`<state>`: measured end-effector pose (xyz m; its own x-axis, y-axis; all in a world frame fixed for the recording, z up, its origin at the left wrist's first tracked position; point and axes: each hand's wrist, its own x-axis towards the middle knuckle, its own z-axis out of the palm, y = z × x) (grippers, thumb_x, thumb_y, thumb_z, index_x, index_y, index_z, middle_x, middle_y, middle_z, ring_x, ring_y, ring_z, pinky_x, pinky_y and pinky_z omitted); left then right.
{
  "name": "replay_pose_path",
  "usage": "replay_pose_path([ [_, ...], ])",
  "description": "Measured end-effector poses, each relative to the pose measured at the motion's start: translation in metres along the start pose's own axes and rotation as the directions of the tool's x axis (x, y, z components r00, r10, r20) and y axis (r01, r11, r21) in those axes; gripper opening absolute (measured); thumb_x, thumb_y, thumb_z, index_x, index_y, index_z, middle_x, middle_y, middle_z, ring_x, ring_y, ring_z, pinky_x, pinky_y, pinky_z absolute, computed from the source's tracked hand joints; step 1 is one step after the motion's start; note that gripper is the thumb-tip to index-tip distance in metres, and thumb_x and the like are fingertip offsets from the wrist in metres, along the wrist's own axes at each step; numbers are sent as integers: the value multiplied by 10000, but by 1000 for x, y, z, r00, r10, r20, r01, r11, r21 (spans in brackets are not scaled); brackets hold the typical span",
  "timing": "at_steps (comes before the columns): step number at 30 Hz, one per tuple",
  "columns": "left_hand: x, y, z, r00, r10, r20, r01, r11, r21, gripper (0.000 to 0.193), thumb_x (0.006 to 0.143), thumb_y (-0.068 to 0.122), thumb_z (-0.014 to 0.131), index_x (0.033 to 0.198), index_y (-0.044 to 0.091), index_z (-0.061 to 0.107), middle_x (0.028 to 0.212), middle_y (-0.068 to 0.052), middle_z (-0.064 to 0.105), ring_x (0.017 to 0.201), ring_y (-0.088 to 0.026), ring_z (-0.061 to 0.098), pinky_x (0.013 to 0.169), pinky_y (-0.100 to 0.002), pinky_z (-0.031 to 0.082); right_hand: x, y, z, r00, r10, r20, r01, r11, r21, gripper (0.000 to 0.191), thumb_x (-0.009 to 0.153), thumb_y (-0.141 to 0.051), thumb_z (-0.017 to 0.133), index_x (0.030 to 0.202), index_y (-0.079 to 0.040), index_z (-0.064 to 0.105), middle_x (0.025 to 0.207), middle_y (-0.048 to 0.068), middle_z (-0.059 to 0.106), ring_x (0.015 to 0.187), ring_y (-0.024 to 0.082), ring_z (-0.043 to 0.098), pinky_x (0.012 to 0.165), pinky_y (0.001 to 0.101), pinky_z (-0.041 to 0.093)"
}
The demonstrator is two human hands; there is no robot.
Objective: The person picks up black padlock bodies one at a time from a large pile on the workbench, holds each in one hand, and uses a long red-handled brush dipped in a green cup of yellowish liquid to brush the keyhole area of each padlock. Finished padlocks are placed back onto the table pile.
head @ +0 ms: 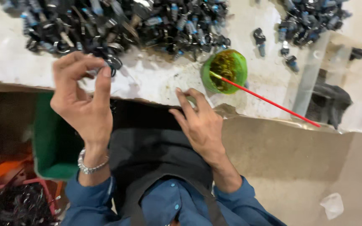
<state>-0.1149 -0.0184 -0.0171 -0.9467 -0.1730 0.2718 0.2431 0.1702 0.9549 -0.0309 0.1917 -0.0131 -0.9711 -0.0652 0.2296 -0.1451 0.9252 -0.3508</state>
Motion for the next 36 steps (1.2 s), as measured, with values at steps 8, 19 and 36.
replay_pose_path([
  [8, -7, -20, 24, 985, -154, 79, 173, 920, -351, 117, 1070, -33, 622, 1171, -39, 680, 1139, -85, 746, 1077, -133, 711, 1015, -265, 565, -4, -3, 0, 999, 46, 10, -46, 999, -10, 456, 853, -194, 840, 1278, -160, 679, 1276, 83, 645, 741, 208, 624, 644, 338, 540],
  [19, -8, 0, -12, 825, 340, 451, -562, 572, 597, 343, 918, -16, 746, 1206, 169, 766, 1291, -48, 642, 1176, -294, 515, 1012, -428, 446, 0, 3, -3, 998, 54, 16, -55, 995, 86, 329, 854, -211, 843, 1144, -131, 710, 1229, 87, 679, 719, 217, 659, 615, 344, 533],
  [36, -53, 11, 34, 941, 219, 260, -248, 965, 84, 326, 860, -33, 885, 1136, 28, 723, 1098, -96, 723, 996, -233, 702, 895, -321, 572, -29, 10, 1, 900, 421, -110, -218, 654, 725, 166, 915, 106, 755, 1035, -6, 736, 1044, 95, 742, 702, 61, 605, 583, 200, 463],
])
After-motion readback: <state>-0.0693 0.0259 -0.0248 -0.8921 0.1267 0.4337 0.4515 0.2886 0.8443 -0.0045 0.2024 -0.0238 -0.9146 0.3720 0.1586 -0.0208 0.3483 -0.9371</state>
